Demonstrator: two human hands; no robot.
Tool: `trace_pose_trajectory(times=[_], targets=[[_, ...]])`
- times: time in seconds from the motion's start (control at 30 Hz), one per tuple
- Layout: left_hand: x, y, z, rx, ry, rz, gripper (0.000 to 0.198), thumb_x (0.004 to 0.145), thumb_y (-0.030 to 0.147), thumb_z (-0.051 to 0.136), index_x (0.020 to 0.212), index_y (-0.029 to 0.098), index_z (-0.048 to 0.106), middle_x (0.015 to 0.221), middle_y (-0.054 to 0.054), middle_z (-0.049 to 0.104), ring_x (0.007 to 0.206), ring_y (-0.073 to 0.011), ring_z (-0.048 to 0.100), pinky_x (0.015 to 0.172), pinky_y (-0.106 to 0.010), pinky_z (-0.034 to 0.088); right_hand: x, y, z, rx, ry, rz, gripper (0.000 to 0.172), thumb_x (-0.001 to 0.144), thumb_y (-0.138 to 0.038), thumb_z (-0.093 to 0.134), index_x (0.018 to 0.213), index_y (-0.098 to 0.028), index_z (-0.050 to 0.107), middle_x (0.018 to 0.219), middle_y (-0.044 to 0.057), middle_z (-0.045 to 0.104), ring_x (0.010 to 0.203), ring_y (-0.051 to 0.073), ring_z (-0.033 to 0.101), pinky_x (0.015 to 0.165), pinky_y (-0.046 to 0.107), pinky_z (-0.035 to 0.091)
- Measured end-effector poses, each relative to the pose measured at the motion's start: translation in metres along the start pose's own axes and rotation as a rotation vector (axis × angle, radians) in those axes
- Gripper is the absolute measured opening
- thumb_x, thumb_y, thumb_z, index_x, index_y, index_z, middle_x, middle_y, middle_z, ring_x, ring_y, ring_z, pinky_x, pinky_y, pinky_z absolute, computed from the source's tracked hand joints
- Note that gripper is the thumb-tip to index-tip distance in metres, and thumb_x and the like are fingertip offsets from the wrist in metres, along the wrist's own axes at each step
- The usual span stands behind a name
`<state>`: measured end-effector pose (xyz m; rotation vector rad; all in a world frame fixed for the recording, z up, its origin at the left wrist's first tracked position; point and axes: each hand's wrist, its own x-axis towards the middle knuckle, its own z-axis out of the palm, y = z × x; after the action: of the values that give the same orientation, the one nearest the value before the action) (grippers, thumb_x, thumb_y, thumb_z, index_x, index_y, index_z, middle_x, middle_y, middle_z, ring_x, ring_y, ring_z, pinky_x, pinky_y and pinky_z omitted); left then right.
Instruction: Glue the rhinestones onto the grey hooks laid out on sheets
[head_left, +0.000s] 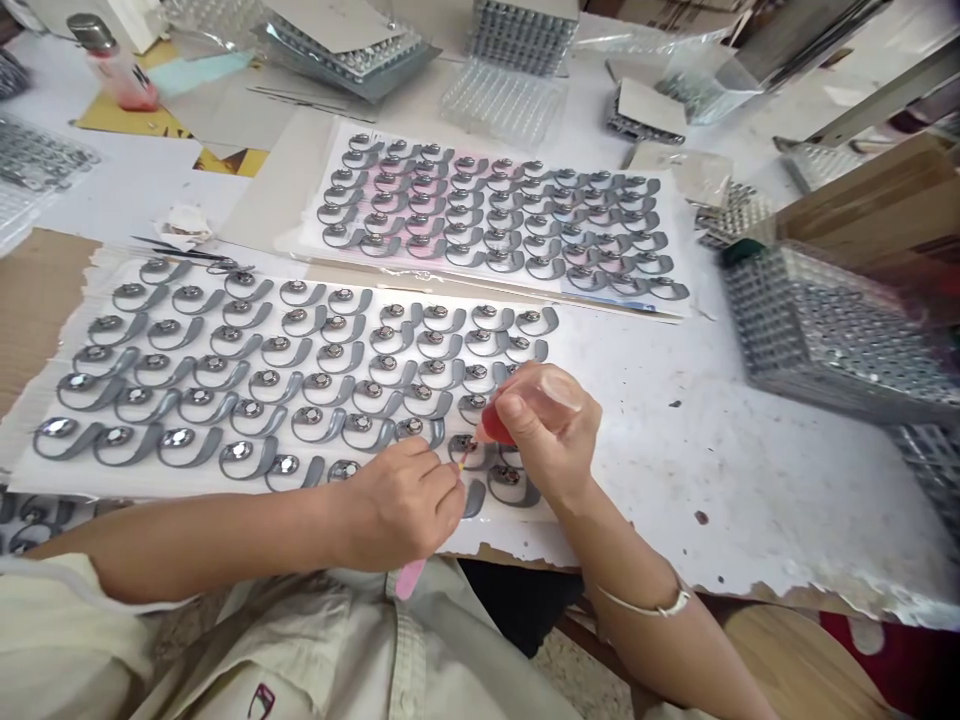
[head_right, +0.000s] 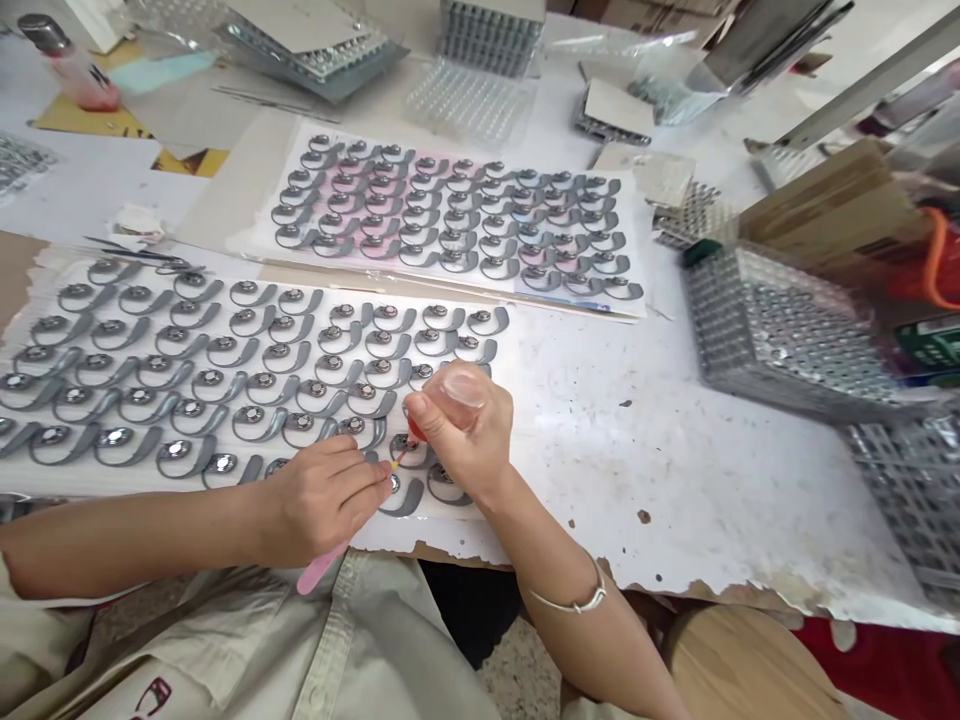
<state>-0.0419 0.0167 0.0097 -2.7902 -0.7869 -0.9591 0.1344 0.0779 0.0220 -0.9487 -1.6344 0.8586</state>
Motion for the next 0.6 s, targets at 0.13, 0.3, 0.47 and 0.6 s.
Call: trace_pose_trajectory(times=[0.13, 0.3, 0.47, 0.6], targets=[[0.0, 0.0003, 0.0014, 0.002, 0.011, -0.001, 0.024, 0.085, 0.003, 0.056, 0.064, 0.013, 0.056, 0.065, -0.007, 0.063, 0.056, -0.0153, 0.051, 0.052, -0.03, 0.039, 0.0007, -0.0015, 0.0017, 0.017, -0.011, 0.005, 0.027, 0.086, -0.032, 0.066, 0.064, -0.02, 0.056, 0.054, -0.003, 0.054, 0.05, 0.011, 0.052, 0.047, 0.026, 0.043], [0.0008, 0.0003, 0.0004, -0.01, 0.004, -0.005, 0.025, 0.085, 0.004, 0.06, 0.062, 0.013, 0.055, 0.059, -0.005, 0.059, 0.055, -0.015, 0.051, 0.053, -0.029, 0.04, -0.0012, 0.0035, 0.0013, -0.026, -0.021, -0.036, 0.028, 0.086, -0.029, 0.067, 0.063, -0.019, 0.056, 0.056, -0.003, 0.056, 0.054, 0.011, 0.055, 0.053, 0.027, 0.045], [0.0014, -0.0005, 0.0, -0.021, 0.023, -0.002, 0.025, 0.083, 0.003, 0.059, 0.061, 0.013, 0.057, 0.06, -0.006, 0.061, 0.055, -0.016, 0.052, 0.053, -0.03, 0.042, -0.0016, 0.0051, 0.0021, -0.06, -0.006, -0.074, 0.03, 0.087, -0.031, 0.066, 0.061, -0.019, 0.058, 0.054, -0.002, 0.055, 0.054, 0.012, 0.055, 0.053, 0.028, 0.046], [0.0008, 0.0001, 0.0017, -0.005, 0.017, -0.011, 0.024, 0.083, 0.002, 0.059, 0.061, 0.013, 0.057, 0.062, -0.007, 0.063, 0.054, -0.0151, 0.05, 0.052, -0.03, 0.041, -0.0001, 0.0027, 0.0033, -0.08, 0.007, -0.097, 0.032, 0.087, -0.031, 0.066, 0.059, -0.019, 0.057, 0.052, -0.002, 0.056, 0.052, 0.011, 0.055, 0.053, 0.029, 0.046]])
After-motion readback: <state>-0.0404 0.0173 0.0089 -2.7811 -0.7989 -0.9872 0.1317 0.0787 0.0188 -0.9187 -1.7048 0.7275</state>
